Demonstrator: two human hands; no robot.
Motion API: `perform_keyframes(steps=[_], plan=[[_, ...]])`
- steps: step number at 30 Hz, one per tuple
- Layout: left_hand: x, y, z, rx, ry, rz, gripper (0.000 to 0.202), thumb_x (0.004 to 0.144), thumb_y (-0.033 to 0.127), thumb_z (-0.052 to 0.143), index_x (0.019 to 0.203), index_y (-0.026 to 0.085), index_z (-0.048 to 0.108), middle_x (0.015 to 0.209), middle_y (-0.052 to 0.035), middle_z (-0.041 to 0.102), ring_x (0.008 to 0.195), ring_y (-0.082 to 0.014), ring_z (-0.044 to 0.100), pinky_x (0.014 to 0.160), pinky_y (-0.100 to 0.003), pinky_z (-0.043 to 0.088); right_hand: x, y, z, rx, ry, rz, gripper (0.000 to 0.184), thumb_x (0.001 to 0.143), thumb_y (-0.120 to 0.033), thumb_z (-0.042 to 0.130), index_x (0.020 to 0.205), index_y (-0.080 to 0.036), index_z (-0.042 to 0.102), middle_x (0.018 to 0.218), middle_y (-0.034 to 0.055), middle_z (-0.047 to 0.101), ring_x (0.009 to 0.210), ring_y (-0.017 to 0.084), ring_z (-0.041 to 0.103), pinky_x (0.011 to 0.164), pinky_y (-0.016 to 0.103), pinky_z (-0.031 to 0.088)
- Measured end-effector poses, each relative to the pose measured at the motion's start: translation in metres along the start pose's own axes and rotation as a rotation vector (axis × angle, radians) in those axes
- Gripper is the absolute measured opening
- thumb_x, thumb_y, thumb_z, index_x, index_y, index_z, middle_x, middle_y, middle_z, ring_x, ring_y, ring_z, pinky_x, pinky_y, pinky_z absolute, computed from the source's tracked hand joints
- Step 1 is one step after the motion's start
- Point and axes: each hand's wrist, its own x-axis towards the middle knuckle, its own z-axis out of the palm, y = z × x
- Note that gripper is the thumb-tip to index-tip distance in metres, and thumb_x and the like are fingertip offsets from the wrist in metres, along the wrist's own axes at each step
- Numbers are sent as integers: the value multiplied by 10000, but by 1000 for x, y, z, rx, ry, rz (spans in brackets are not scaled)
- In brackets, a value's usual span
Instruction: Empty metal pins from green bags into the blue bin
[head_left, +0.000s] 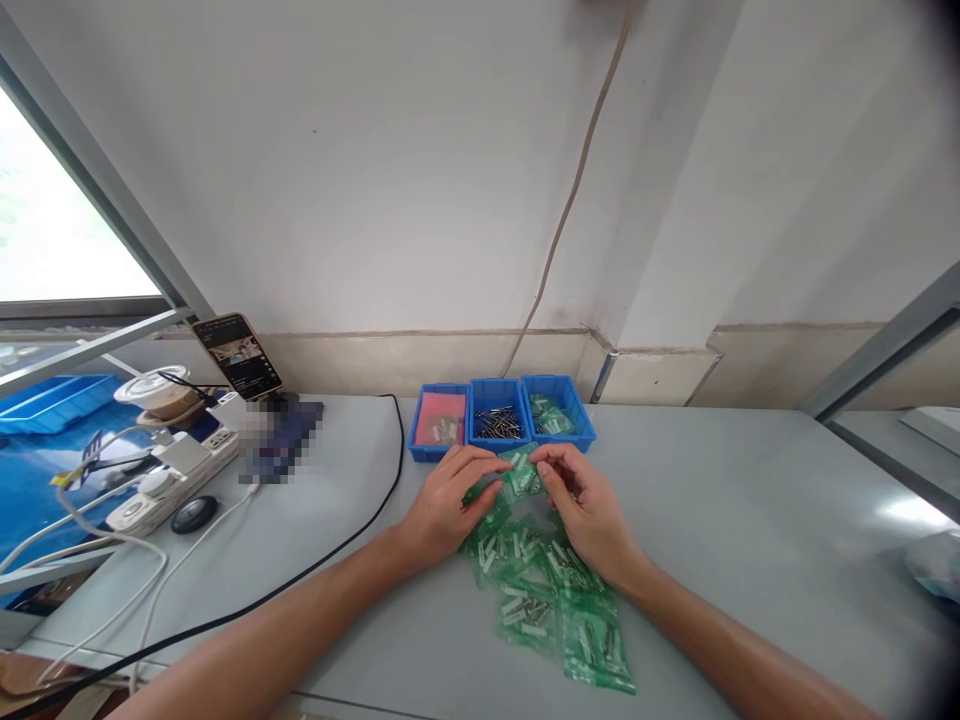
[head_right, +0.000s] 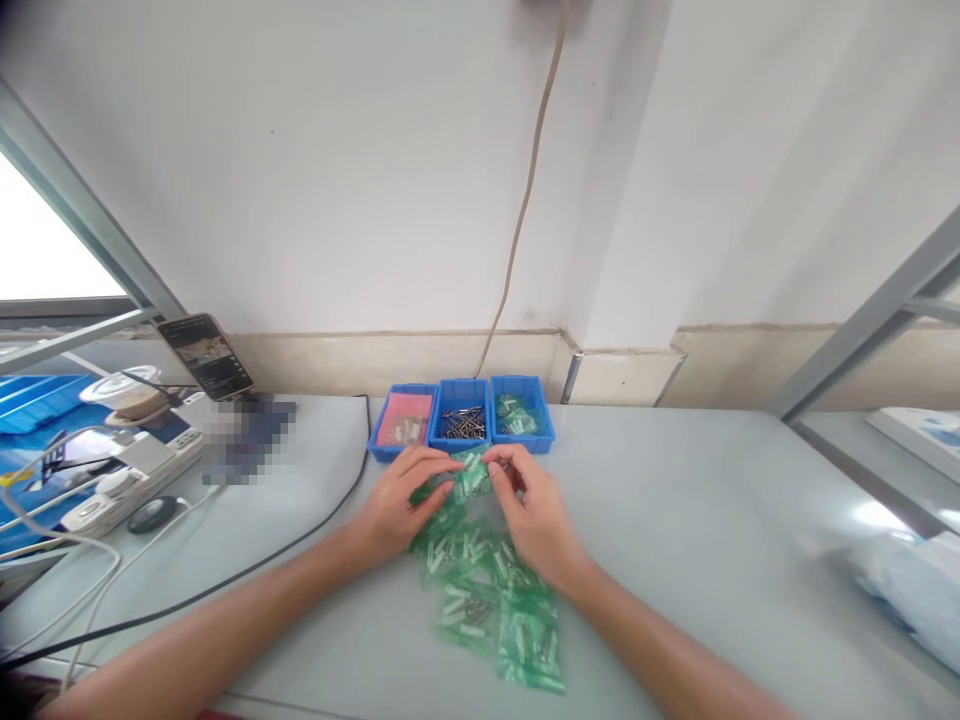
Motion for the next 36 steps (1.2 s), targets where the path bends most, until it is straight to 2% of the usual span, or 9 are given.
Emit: perform_keyframes(steps=[15, 21, 25, 30, 36], plan=[[-3, 0, 0, 11, -19, -9, 325, 1079, 240, 550, 1399, 236, 610, 1253, -110, 649, 1164, -227, 626, 999, -383, 552, 1, 4, 2, 49, -2, 16, 244, 1059, -476, 520, 1121, -270, 635, 856, 10, 601, 663, 184, 530, 591, 305, 460], [-5, 0, -2, 19, -55, -30, 523, 996, 392, 705, 1476, 257, 548, 1342, -121, 610, 1244, -265, 595, 1046, -429, 552, 2, 4, 2, 43, 14, -3, 252, 1056, -476, 528, 1131, -264, 641, 876, 18, 629, 696, 195, 570, 644, 318, 480], [-6, -4, -1, 15, -22, -30, 391, 1062, 321, 599, 1448, 270, 570, 1314, -108, 629, 1227, -243, 608, 1044, -424, 549, 1, 4, 2, 39, 3, -11, 238, 1059, -460, 530, 1153, -270, 638, 884, 16, 627, 710, 195, 561, 661, 322, 477], [-4, -1, -2, 11, -8, -40, 470, 1001, 412, 697, 1433, 260, 589, 1312, -113, 638, 1222, -259, 616, 1028, -420, 564, 1, 3, 2, 13, -6, -27, 243, 1060, -457, 526, 1169, -272, 640, 873, 17, 618, 710, 198, 551, 661, 331, 471], [0, 2, -3, 15, 44, -35, 365, 1049, 360, 629, 1399, 256, 615, 1257, -96, 673, 1176, -237, 642, 997, -392, 575, 0, 1, 1, -11, -37, -38, 272, 1049, -451, 558, 1251, -285, 629, 802, -8, 562, 720, 202, 554, 657, 325, 452]])
